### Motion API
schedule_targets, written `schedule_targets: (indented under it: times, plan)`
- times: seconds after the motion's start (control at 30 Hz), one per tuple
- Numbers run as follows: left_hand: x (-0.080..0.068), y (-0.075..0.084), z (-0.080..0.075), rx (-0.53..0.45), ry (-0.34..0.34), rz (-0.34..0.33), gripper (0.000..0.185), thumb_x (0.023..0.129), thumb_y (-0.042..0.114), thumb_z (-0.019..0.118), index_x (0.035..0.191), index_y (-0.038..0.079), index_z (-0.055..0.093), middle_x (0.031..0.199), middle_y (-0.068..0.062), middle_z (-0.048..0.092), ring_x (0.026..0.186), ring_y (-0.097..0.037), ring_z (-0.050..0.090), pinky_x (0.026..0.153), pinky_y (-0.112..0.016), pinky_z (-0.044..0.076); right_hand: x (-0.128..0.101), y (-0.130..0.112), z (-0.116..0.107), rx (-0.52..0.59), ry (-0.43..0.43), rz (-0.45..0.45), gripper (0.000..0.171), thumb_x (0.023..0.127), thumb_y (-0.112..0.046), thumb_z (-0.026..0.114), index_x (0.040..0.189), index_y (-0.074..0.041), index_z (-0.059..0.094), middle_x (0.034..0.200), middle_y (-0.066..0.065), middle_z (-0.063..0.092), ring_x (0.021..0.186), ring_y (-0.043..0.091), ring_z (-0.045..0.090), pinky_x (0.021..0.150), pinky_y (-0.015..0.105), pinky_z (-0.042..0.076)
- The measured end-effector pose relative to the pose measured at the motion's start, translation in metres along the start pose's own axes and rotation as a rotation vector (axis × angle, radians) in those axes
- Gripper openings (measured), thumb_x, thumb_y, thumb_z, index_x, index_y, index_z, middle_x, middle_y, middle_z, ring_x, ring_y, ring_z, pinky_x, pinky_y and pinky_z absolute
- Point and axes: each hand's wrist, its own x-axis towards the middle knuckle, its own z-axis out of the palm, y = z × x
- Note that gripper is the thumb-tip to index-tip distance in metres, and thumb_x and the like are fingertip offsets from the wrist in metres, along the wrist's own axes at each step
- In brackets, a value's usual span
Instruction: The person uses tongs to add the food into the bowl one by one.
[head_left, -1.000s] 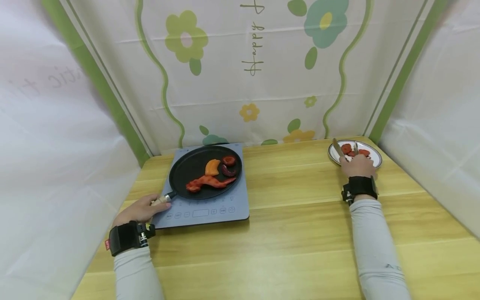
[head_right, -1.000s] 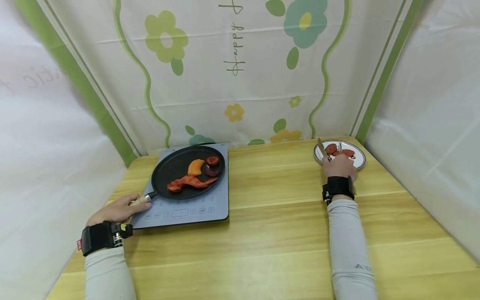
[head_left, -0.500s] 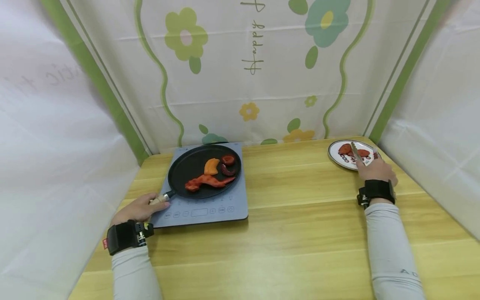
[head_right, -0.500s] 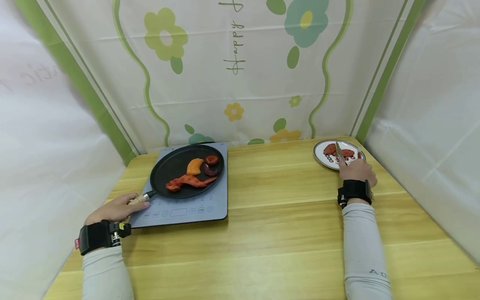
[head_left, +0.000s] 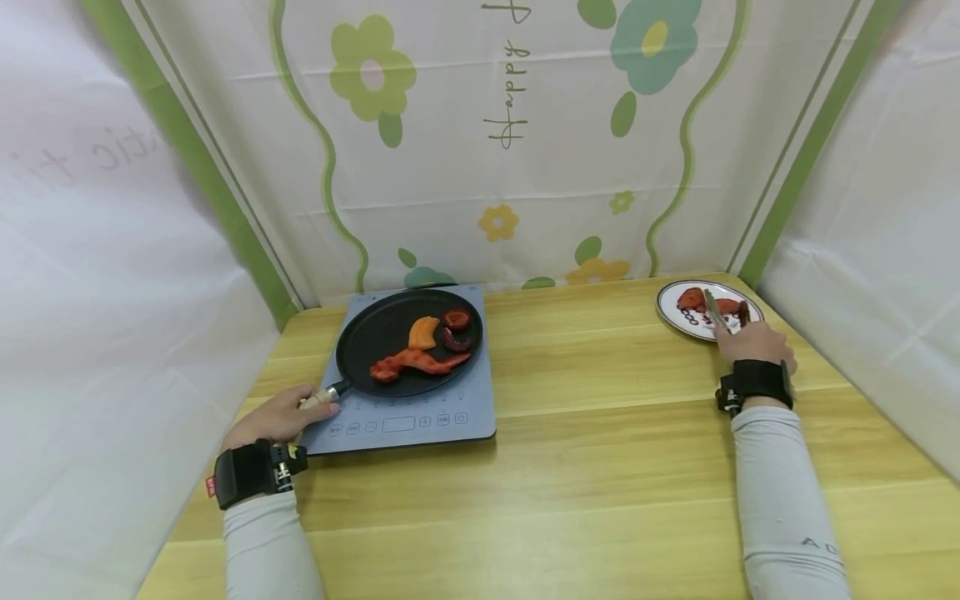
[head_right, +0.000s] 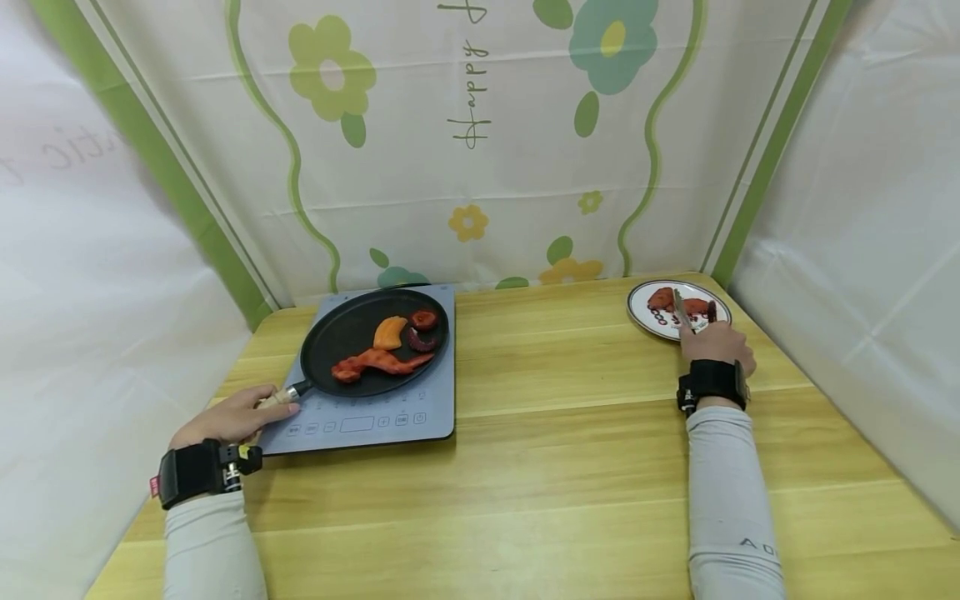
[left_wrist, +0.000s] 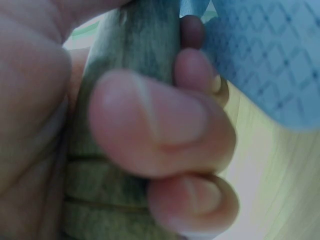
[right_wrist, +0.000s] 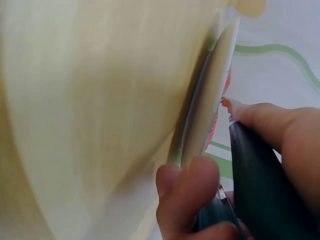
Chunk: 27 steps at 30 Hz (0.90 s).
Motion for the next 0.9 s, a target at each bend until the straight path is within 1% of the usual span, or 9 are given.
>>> schedule_targets:
  times: [0.13, 0.33, 0.43, 0.57, 0.6, 0.8, 0.9]
  plan:
    - [-0.0008, 0.0012, -0.0005, -0.001, 0.0, 0.003, 0.03, 0.105, 0.033, 0.066, 0.107, 0.004, 0.056, 0.063, 0.003, 0.045, 0.055, -0.014, 0.046, 0.055, -0.029, 0.042, -0.0035, -0.003, -0.002, -0.017, -0.002, -0.017, 0.076, 0.106, -0.056, 0.038, 0.127, 0.017, 0.051, 0.131, 0.05, 0.051, 0.116, 0.064, 0.056, 0.079, 0.062, 0.052]
    - [-0.0018, 0.0018, -0.0003, -0.009, 0.001, 0.001, 0.03, 0.105, 0.032, 0.066, 0.105, 0.004, 0.055, 0.062, 0.002, 0.044, 0.054, -0.014, 0.045, 0.054, -0.029, 0.041, -0.0041, -0.0042, -0.0035, -0.014, -0.035, -0.015, 0.075, 0.107, -0.051, 0.04, 0.133, 0.018, 0.047, 0.135, 0.049, 0.048, 0.121, 0.065, 0.053, 0.085, 0.064, 0.051]
    - [-0.002, 0.0018, -0.0002, -0.007, 0.001, 0.001, 0.03, 0.105, 0.033, 0.066, 0.105, 0.004, 0.055, 0.062, 0.002, 0.044, 0.054, -0.014, 0.045, 0.054, -0.029, 0.041, -0.0056, -0.0042, -0.0037, -0.02, -0.032, -0.023, 0.073, 0.106, -0.051, 0.044, 0.13, 0.018, 0.049, 0.134, 0.047, 0.05, 0.12, 0.061, 0.054, 0.081, 0.061, 0.05]
    - [-0.0018, 0.0026, 0.0002, -0.004, 0.001, -0.004, 0.03, 0.105, 0.033, 0.066, 0.105, 0.004, 0.055, 0.063, 0.002, 0.044, 0.055, -0.014, 0.046, 0.054, -0.029, 0.041, -0.0078, -0.0064, -0.0025, -0.04, -0.007, -0.036, 0.073, 0.103, -0.051, 0.049, 0.128, 0.017, 0.052, 0.131, 0.046, 0.054, 0.117, 0.057, 0.058, 0.073, 0.055, 0.049]
    - [-0.0017, 0.0027, 0.0002, -0.002, 0.001, -0.005, 0.03, 0.105, 0.033, 0.066, 0.105, 0.004, 0.055, 0.063, 0.002, 0.045, 0.055, -0.015, 0.046, 0.055, -0.029, 0.041, -0.0079, -0.0066, -0.0023, -0.047, -0.005, -0.04, 0.073, 0.103, -0.051, 0.049, 0.129, 0.017, 0.052, 0.131, 0.046, 0.054, 0.118, 0.056, 0.058, 0.073, 0.054, 0.049]
    - [-0.0016, 0.0026, -0.0004, 0.006, 0.001, 0.007, 0.031, 0.105, 0.033, 0.066, 0.105, 0.004, 0.056, 0.065, 0.002, 0.045, 0.056, -0.015, 0.046, 0.056, -0.029, 0.042, -0.0084, -0.0056, -0.003, -0.048, -0.009, -0.036, 0.069, 0.107, -0.046, 0.043, 0.131, 0.018, 0.048, 0.133, 0.048, 0.051, 0.119, 0.059, 0.057, 0.078, 0.057, 0.05]
    - [-0.0017, 0.0018, -0.0006, 0.001, 0.001, 0.005, 0.03, 0.104, 0.033, 0.066, 0.106, 0.004, 0.056, 0.063, 0.002, 0.044, 0.055, -0.015, 0.045, 0.055, -0.029, 0.042, -0.0083, -0.0052, -0.0028, -0.04, -0.011, -0.036, 0.068, 0.107, -0.047, 0.043, 0.129, 0.017, 0.05, 0.134, 0.048, 0.051, 0.119, 0.06, 0.056, 0.08, 0.058, 0.049]
